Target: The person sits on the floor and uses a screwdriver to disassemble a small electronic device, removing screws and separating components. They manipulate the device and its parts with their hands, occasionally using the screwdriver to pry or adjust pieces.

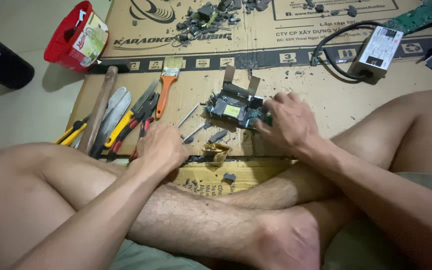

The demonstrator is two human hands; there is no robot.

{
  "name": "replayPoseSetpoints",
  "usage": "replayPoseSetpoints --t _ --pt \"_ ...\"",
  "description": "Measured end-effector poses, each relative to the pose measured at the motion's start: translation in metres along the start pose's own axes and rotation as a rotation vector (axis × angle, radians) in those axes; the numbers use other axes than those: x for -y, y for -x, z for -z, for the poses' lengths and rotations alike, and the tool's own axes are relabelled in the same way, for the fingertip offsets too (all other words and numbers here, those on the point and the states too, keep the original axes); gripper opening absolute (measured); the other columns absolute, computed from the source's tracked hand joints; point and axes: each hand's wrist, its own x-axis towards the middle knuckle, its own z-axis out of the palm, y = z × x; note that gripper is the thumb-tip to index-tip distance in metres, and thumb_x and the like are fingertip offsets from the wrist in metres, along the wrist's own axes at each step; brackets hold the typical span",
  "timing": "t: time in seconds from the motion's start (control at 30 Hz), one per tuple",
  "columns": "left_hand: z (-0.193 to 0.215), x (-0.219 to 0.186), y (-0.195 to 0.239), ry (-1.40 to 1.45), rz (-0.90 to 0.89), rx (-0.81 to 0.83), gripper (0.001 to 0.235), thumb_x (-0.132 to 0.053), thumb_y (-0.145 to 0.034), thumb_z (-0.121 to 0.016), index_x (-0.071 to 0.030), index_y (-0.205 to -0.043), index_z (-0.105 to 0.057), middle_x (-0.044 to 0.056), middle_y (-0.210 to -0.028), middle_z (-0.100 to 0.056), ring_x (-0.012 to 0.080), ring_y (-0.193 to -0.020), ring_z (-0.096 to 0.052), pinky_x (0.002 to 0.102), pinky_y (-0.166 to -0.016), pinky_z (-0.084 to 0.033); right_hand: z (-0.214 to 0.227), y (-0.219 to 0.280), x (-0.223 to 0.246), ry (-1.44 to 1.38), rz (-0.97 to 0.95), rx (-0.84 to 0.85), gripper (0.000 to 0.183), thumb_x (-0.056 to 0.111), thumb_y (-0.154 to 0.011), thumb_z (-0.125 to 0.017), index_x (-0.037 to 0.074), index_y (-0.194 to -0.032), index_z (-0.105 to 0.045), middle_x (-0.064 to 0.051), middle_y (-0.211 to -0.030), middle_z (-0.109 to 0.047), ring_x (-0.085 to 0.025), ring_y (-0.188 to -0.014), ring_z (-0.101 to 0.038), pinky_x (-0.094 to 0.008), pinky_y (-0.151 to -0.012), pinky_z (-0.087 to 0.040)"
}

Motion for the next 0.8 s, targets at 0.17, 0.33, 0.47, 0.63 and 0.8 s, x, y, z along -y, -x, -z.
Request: replayPoseSetpoints --t 0.17,0.33,0.47,0.63,0.8 --pt "0.029 -0.036 0.018 0.233 -0.025 -0.09 0.049 -0.037 -0.086 -0.054 0.003 -0.108 -0.071 0.033 -0.111 -0.068 0.0499 -0.116 -0.063 0.063 -0.097 -0.05 0.018 0.012 0.015 0.123 -0.133 0.06 0.075 0.066 -0.085 -0.067 0.016 -0.14 -0.054 -0.014 -0.135 -0.055 -0.03 -0.128 -0.053 -0.051 -0.1 -0.052" --pt "0.038 -0.081 0.034 0.392 -0.09 -0.085 0.041 -0.024 -0.088 -0.043 0.002 -0.11 -0.067 0.032 -0.099 -0.071 0.0482 -0.107 -0.069 0.06 -0.092 -0.054 -0.026 -0.009 -0.004 0.129 -0.079 0.101 0.085 0.082 -0.077 -0.061 0.015 -0.128 -0.057 -0.009 -0.126 -0.053 -0.028 -0.126 -0.051 -0.05 -0.093 -0.054" --pt "0.039 -0.099 0.044 0.448 -0.148 -0.051 0.042 -0.016 -0.087 -0.042 0.007 -0.114 -0.065 0.03 -0.095 -0.07 0.0468 -0.098 -0.071 0.06 -0.09 -0.054 -0.019 -0.002 0.008 0.228 -0.144 0.018 0.088 0.084 -0.08 -0.059 0.011 -0.13 -0.058 -0.01 -0.117 -0.058 -0.026 -0.117 -0.058 -0.045 -0.086 -0.058" --pt "0.029 -0.079 0.041 0.362 -0.171 -0.056 0.046 -0.029 -0.084 -0.05 0.008 -0.106 -0.068 0.034 -0.104 -0.07 0.0522 -0.108 -0.066 0.065 -0.091 -0.049 -0.002 0.012 0.039 0.074 -0.205 -0.091 0.091 0.082 -0.084 -0.06 0.003 -0.13 -0.054 -0.017 -0.114 -0.061 -0.031 -0.118 -0.061 -0.044 -0.096 -0.055" --pt "0.025 -0.054 0.047 0.424 -0.067 -0.01 0.046 -0.032 -0.085 -0.049 0.0 -0.113 -0.069 0.028 -0.114 -0.07 0.0503 -0.115 -0.064 0.062 -0.096 -0.05 0.003 0.024 0.069 -0.094 -0.313 0.124 0.071 0.069 -0.094 -0.054 0.002 -0.12 -0.057 -0.015 -0.097 -0.065 -0.03 -0.096 -0.073 -0.042 -0.076 -0.064"
